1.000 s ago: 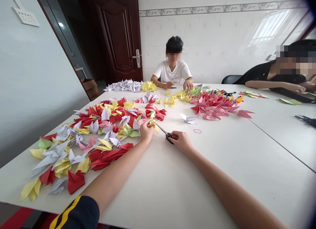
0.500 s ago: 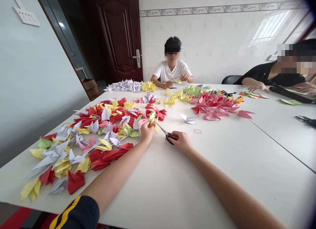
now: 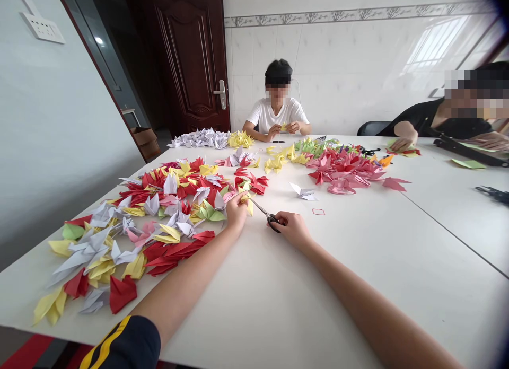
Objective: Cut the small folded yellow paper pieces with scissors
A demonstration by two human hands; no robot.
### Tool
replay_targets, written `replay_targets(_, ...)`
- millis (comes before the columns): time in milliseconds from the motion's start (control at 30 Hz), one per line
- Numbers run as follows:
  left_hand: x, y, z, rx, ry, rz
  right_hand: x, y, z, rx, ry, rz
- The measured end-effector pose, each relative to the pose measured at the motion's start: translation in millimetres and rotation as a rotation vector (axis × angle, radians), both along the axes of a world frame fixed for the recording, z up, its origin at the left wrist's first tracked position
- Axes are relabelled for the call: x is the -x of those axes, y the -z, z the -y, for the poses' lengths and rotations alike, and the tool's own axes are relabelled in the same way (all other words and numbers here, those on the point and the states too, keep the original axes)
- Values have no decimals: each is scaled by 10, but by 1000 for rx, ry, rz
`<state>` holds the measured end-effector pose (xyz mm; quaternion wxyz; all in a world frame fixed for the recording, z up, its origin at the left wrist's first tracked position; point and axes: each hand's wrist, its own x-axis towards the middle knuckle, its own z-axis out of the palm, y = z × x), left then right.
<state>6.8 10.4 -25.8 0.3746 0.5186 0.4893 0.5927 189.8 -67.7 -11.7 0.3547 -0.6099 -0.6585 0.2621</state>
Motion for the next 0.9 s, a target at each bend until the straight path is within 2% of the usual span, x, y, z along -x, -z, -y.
replay_targets(100, 15, -26, 15, -38, -48, -11, -12, -35, 12, 19, -32, -36)
replay_targets(267, 35, -20, -6, -132, -146, -7, -76, -87, 23, 150, -212, -142)
replay_targets(467, 44, -3, -15, -179, -156, 87, -138, -91, 3, 212, -324, -275)
replay_targets(600, 42, -19, 1, -172, -142, 99, -143, -83, -4, 215, -334, -297)
replay_targets(900, -6, -148, 130, -184, -112, -120, -151, -29, -15, 205, -320, -234)
